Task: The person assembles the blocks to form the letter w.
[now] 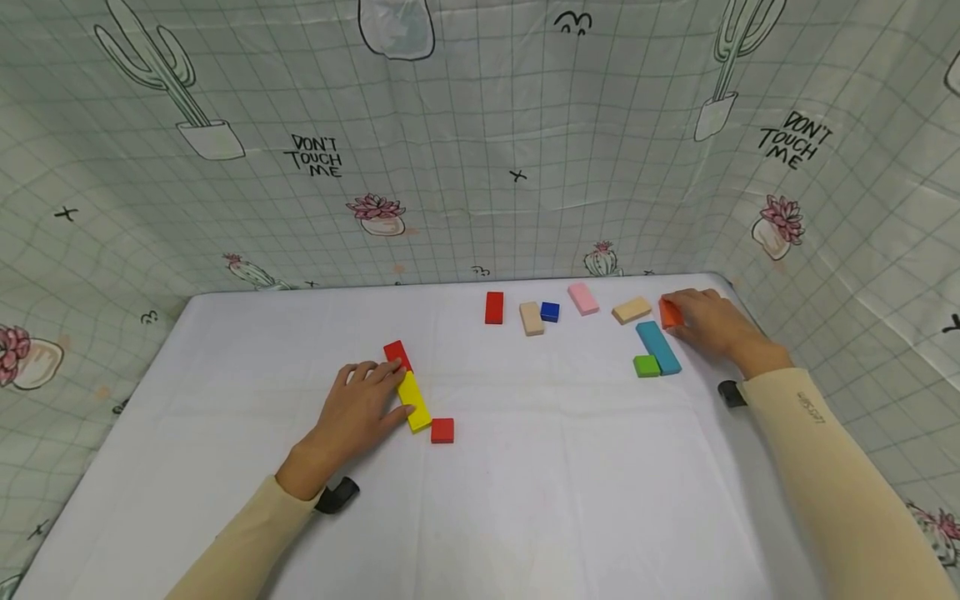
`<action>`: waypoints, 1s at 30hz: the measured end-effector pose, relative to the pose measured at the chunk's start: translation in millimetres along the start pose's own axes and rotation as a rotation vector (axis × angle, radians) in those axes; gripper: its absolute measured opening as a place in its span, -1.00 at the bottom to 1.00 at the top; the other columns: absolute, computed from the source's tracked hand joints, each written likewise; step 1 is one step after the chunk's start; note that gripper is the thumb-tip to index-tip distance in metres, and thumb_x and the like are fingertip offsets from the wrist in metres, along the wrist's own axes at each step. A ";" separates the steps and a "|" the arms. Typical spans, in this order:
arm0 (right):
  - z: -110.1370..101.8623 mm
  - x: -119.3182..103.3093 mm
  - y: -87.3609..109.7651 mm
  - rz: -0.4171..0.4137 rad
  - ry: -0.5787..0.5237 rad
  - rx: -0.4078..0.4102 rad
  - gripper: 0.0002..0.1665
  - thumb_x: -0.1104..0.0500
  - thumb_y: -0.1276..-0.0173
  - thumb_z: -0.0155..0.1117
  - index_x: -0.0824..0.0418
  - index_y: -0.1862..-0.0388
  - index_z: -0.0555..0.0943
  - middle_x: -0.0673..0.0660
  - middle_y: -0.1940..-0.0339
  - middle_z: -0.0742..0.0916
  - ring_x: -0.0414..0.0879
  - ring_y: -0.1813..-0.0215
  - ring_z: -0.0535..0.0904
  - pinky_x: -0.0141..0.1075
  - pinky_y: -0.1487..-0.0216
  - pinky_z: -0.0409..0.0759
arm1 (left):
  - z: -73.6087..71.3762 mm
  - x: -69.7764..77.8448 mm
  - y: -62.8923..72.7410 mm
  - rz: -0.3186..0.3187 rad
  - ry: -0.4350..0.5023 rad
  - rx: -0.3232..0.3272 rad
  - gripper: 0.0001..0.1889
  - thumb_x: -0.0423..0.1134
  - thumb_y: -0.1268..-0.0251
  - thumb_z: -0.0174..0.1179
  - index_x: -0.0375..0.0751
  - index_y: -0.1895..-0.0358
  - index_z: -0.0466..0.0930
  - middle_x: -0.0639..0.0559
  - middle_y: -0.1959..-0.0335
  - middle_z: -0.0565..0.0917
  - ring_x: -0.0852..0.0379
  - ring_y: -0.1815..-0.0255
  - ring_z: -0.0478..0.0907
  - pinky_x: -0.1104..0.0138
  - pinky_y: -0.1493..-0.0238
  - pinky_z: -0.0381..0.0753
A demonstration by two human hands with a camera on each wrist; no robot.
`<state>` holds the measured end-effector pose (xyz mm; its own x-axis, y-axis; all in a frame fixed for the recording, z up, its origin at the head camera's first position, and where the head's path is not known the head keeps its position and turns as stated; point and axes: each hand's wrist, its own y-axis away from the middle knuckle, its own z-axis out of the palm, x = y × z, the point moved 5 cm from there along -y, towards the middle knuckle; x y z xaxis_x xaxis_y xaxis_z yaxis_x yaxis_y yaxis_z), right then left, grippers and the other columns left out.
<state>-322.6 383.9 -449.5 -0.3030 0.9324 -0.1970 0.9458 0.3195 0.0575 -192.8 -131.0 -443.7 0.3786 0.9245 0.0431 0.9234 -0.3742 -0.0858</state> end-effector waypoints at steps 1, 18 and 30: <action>-1.2 -0.4 0.4 0.001 -0.003 0.008 -0.27 0.29 -0.43 0.42 0.50 -0.48 0.38 0.58 -0.40 0.51 0.55 -0.38 0.34 0.46 -0.42 0.30 | -0.2 0.1 -0.3 0.000 -0.002 0.002 -0.37 0.13 -0.42 0.36 -0.20 -0.39 0.61 -0.11 -0.44 0.58 -0.20 -0.35 0.47 -0.09 -0.42 0.37; -32.9 -43.1 22.8 0.020 0.001 0.203 -0.23 0.18 -0.36 0.55 0.49 -0.42 0.46 0.58 -0.30 0.57 0.55 -0.30 0.38 0.48 -0.34 0.34 | -0.7 0.2 -0.3 0.004 -0.023 0.004 -0.37 0.14 -0.42 0.37 -0.19 -0.38 0.62 -0.09 -0.43 0.59 -0.18 -0.34 0.48 -0.08 -0.41 0.38; -27.8 -138.2 36.8 -0.127 -0.049 0.284 -0.27 0.18 -0.25 0.63 0.40 -0.35 0.57 0.41 -0.23 0.69 0.39 -0.20 0.51 0.30 -0.21 0.54 | -0.6 -0.7 0.8 0.007 -0.012 0.010 -0.37 0.13 -0.42 0.36 -0.21 -0.38 0.62 -0.10 -0.43 0.59 -0.19 -0.33 0.49 -0.09 -0.40 0.39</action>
<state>-249.2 271.5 -393.0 -0.4215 0.8766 -0.2323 0.8975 0.3666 -0.2453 -192.3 -132.1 -443.2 0.3845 0.9226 0.0300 0.9199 -0.3803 -0.0959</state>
